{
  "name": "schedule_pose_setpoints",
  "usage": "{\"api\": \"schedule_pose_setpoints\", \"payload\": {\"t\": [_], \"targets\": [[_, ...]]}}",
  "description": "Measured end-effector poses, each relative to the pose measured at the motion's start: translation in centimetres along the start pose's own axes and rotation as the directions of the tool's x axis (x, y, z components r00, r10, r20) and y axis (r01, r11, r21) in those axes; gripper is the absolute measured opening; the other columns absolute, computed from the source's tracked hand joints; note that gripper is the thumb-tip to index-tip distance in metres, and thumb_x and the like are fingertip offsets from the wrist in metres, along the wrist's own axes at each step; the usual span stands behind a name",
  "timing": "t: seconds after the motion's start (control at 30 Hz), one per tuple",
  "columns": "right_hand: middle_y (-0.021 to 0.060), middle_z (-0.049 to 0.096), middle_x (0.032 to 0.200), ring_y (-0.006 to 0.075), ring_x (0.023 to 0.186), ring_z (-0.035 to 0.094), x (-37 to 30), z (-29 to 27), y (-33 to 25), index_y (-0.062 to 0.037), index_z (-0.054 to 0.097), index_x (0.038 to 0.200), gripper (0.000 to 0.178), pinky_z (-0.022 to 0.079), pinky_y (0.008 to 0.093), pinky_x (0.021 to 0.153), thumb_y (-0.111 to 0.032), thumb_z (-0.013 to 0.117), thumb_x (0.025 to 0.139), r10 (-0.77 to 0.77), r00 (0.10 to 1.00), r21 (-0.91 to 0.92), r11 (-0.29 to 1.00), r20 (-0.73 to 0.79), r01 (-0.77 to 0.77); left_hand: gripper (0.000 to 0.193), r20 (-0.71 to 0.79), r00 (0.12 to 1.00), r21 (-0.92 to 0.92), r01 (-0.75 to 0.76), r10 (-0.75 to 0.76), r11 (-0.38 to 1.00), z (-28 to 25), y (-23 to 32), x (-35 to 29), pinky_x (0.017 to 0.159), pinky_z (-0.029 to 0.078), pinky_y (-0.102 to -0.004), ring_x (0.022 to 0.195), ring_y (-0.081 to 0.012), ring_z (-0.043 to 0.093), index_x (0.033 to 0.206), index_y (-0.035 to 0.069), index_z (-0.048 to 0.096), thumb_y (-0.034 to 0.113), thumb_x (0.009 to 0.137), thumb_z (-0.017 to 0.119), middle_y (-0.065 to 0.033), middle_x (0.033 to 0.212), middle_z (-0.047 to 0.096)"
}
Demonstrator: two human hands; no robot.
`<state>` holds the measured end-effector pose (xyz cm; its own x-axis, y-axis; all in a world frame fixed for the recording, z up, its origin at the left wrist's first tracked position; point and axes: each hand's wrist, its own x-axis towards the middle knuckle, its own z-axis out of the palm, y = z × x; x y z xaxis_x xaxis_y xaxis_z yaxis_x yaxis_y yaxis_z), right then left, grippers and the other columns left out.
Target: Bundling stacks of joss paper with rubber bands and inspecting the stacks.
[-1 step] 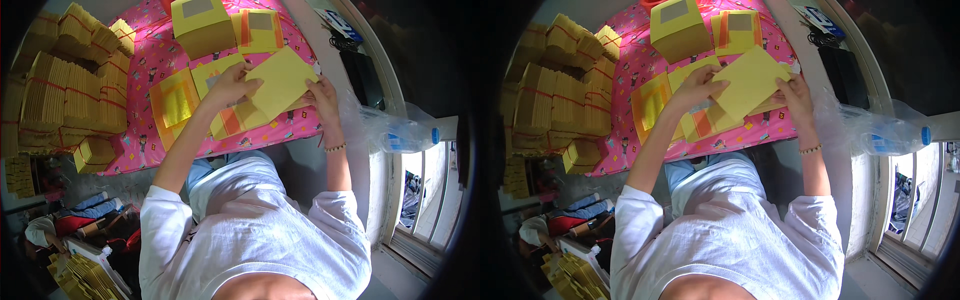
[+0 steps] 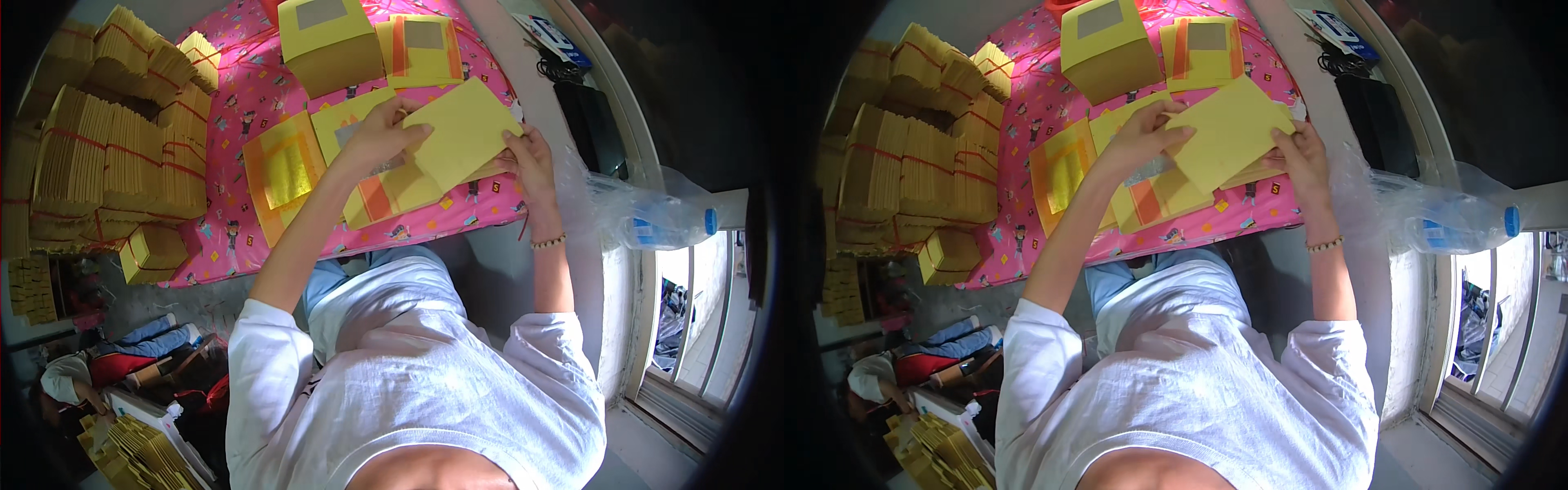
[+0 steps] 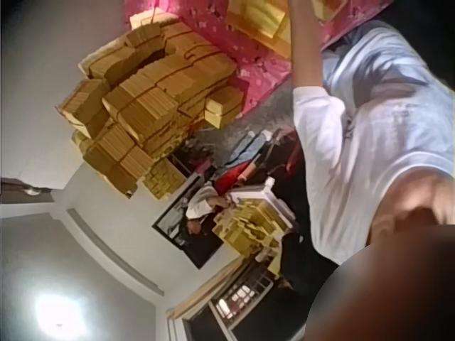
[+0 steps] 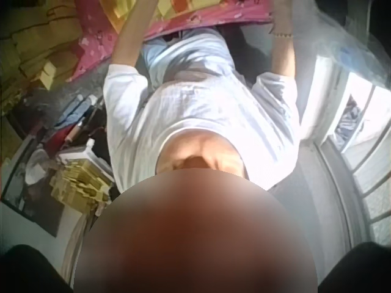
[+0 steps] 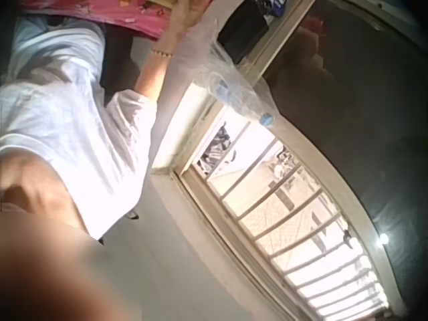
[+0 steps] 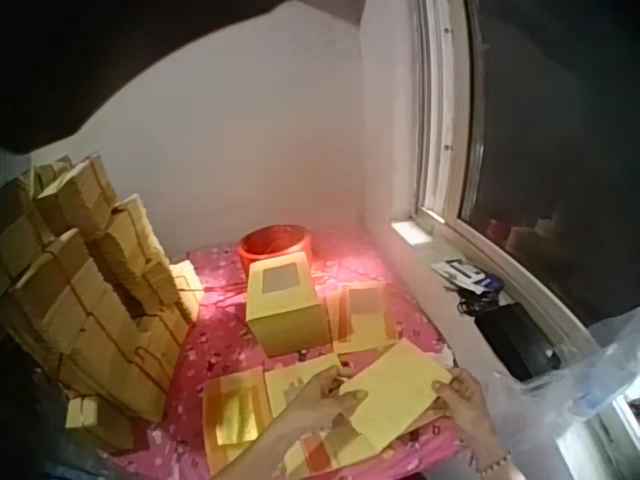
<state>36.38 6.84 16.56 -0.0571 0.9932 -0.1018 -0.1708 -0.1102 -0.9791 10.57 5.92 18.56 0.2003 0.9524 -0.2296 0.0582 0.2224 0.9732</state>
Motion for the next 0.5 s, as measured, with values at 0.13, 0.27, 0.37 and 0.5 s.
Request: {"api": "schedule_pose_setpoints", "payload": {"t": [0.13,0.27,0.37,0.5], "targets": [[0.0073,0.064,0.086,0.0114,0.066,0.064,0.4,-1.8,1.6,-0.0009,0.047,0.107,0.027,0.056,0.0213,0.058,-0.012,0.063,0.088,-0.043,0.994,-0.034,0.999,-0.099,0.04,0.045,-0.073,0.974,0.14,-0.204,0.215,0.969,1.5,-1.8,4.5,0.079,0.048,-0.0301,0.096,-0.019,0.06,0.115,0.002,0.054,0.018,0.077,0.072,-0.0096,0.106,0.06],[0.0091,0.062,0.088,0.0123,0.067,0.063,1.0,-3.4,3.4,0.0012,0.044,0.109,0.029,0.056,0.0223,0.057,-0.011,0.062,0.089,-0.03,0.985,-0.106,0.994,-0.17,0.012,0.049,-0.069,0.965,0.244,-0.232,0.255,0.942,2.9,-3.7,7.1,0.083,0.048,-0.036,0.096,-0.0253,0.061,0.114,0.003,0.054,0.017,0.072,0.075,-0.0132,0.105,0.062],[0.0102,0.061,0.088,0.0128,0.066,0.063,1.3,-4.2,5.5,0.0028,0.043,0.108,0.028,0.056,0.0232,0.056,-0.009,0.061,0.089,-0.018,0.981,-0.117,0.993,-0.192,-0.005,0.047,-0.092,0.978,0.394,-0.139,0.189,0.909,3.9,-4.2,7.3,0.078,0.047,-0.0327,0.09,-0.0207,0.06,0.114,0.004,0.054,0.018,0.075,0.075,-0.0113,0.098,0.06],[0.0108,0.06,0.086,0.013,0.064,0.063,1.4,-4.0,6.3,0.0027,0.043,0.106,0.027,0.056,0.0231,0.055,-0.008,0.061,0.089,-0.031,0.979,-0.135,0.991,-0.2,0.003,0.043,-0.106,0.962,0.482,-0.171,0.251,0.859,4.0,-5.5,8.0,0.08,0.048,-0.0361,0.091,-0.0262,0.062,0.112,0.005,0.055,0.017,0.075,0.074,-0.0146,0.096,0.062]]}}
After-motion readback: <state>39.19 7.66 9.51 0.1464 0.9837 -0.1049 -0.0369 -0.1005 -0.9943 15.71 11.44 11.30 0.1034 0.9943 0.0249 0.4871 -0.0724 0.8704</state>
